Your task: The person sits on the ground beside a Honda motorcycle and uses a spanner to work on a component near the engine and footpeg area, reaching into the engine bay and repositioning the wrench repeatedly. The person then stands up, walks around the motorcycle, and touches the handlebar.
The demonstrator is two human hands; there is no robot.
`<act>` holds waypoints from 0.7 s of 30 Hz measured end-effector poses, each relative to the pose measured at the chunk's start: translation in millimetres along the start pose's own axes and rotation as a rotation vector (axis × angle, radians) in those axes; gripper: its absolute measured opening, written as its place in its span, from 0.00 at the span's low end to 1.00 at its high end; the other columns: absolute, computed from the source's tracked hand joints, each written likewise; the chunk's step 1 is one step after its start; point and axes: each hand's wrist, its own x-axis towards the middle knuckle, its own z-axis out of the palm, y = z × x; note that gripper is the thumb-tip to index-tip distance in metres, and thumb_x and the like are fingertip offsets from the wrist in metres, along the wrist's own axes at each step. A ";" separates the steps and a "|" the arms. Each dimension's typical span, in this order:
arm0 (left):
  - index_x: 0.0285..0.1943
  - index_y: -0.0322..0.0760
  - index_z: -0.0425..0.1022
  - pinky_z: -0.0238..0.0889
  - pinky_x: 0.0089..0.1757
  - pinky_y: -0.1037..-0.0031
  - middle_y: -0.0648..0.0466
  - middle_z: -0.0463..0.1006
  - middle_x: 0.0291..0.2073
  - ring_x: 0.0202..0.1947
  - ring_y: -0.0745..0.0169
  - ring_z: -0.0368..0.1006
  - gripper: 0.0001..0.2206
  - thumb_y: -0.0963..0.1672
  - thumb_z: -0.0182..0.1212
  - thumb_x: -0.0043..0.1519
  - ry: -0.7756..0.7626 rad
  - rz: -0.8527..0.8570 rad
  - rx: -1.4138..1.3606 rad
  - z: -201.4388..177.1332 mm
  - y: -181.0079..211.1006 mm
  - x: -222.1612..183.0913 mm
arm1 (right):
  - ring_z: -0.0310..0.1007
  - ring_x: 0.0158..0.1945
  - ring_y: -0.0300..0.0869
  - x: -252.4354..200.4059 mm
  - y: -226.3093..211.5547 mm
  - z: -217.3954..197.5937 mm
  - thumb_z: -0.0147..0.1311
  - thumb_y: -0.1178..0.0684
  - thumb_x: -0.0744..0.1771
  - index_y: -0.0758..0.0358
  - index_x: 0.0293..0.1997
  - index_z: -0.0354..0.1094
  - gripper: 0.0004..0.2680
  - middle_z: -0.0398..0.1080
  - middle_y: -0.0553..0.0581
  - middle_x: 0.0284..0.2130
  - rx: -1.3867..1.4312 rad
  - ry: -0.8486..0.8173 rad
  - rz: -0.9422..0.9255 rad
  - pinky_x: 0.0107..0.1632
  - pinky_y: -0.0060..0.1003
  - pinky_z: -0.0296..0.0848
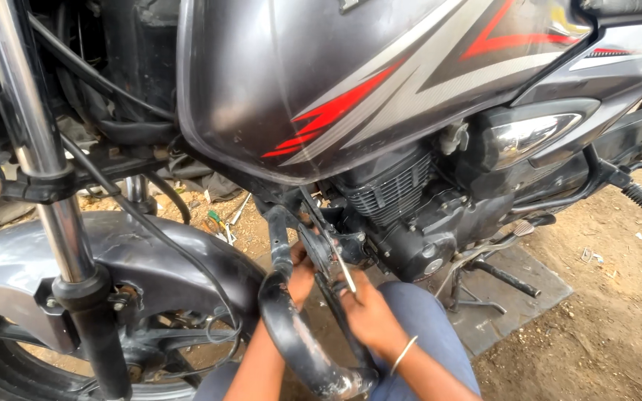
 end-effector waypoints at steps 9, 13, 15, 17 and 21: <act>0.55 0.29 0.75 0.69 0.29 0.77 0.47 0.84 0.42 0.33 0.63 0.82 0.11 0.36 0.53 0.64 0.017 -0.166 0.107 -14.0 -16.5 4.8 | 0.79 0.42 0.63 5.4 5.4 -4.8 0.44 0.56 0.69 0.63 0.55 0.59 0.09 0.74 0.72 0.31 -0.221 0.025 -0.009 0.44 0.50 0.73; 0.59 0.40 0.72 0.74 0.32 0.77 0.53 0.83 0.43 0.35 0.65 0.82 0.16 0.36 0.50 0.63 -0.040 -0.225 0.196 -8.4 3.1 -1.9 | 0.76 0.47 0.64 -1.4 -18.9 1.5 0.45 0.56 0.68 0.61 0.58 0.60 0.12 0.75 0.73 0.37 -0.182 -0.020 0.018 0.48 0.50 0.72; 0.59 0.42 0.72 0.74 0.33 0.77 0.55 0.82 0.42 0.36 0.64 0.81 0.16 0.37 0.51 0.64 -0.053 -0.228 0.186 -12.5 1.3 -6.3 | 0.77 0.48 0.63 0.1 -7.8 5.4 0.46 0.56 0.68 0.63 0.57 0.59 0.11 0.75 0.73 0.39 -0.156 -0.017 0.019 0.50 0.49 0.72; 0.59 0.44 0.72 0.74 0.33 0.76 0.56 0.81 0.42 0.37 0.64 0.80 0.15 0.37 0.52 0.64 -0.076 -0.225 0.171 -9.2 2.0 -5.1 | 0.78 0.49 0.61 4.3 1.9 4.2 0.46 0.56 0.68 0.65 0.56 0.59 0.11 0.75 0.73 0.41 -0.137 -0.003 0.018 0.51 0.48 0.72; 0.55 0.40 0.76 0.70 0.32 0.77 0.57 0.80 0.37 0.34 0.68 0.75 0.11 0.38 0.54 0.66 -0.024 -0.183 0.094 -14.9 -11.7 1.3 | 0.76 0.47 0.58 6.7 -4.3 1.9 0.47 0.60 0.68 0.66 0.55 0.62 0.10 0.74 0.68 0.42 -0.021 -0.020 -0.325 0.50 0.48 0.71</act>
